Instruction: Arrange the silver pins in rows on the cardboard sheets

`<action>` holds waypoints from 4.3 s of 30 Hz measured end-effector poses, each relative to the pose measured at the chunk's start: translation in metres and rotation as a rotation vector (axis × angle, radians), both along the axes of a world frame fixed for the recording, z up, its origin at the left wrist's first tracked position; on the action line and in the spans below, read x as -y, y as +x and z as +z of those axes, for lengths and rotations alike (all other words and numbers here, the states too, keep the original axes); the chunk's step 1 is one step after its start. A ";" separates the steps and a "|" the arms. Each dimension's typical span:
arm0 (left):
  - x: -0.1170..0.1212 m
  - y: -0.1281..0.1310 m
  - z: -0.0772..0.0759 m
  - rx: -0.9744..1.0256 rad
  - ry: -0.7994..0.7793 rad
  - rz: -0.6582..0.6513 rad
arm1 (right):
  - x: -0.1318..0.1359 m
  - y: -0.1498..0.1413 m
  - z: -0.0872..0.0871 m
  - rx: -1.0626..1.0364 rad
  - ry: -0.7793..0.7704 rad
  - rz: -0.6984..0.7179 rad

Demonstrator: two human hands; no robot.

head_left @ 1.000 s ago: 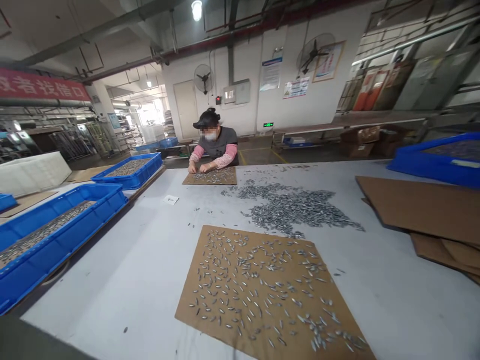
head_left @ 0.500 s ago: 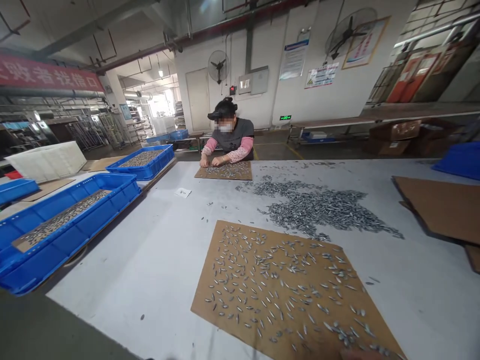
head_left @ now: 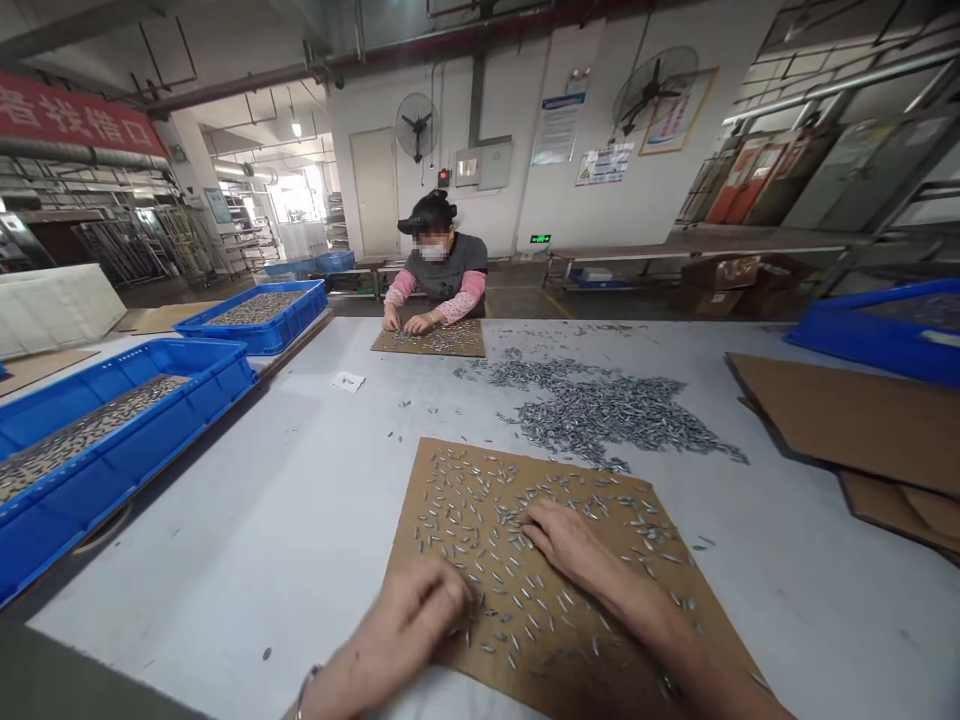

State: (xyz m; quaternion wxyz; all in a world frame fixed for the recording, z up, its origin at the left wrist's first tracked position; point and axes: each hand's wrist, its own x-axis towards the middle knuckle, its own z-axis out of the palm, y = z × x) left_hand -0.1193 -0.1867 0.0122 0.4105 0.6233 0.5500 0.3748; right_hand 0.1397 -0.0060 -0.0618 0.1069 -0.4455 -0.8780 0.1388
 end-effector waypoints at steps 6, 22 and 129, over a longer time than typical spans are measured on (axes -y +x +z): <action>-0.029 -0.037 -0.054 -0.635 0.109 0.273 | -0.003 -0.017 0.002 0.150 0.033 0.019; -0.036 -0.046 -0.085 -0.662 0.184 0.232 | -0.018 -0.061 0.009 0.159 -0.116 -0.087; -0.036 -0.042 -0.084 -0.679 0.099 0.208 | -0.103 -0.092 0.030 0.283 -0.112 -0.040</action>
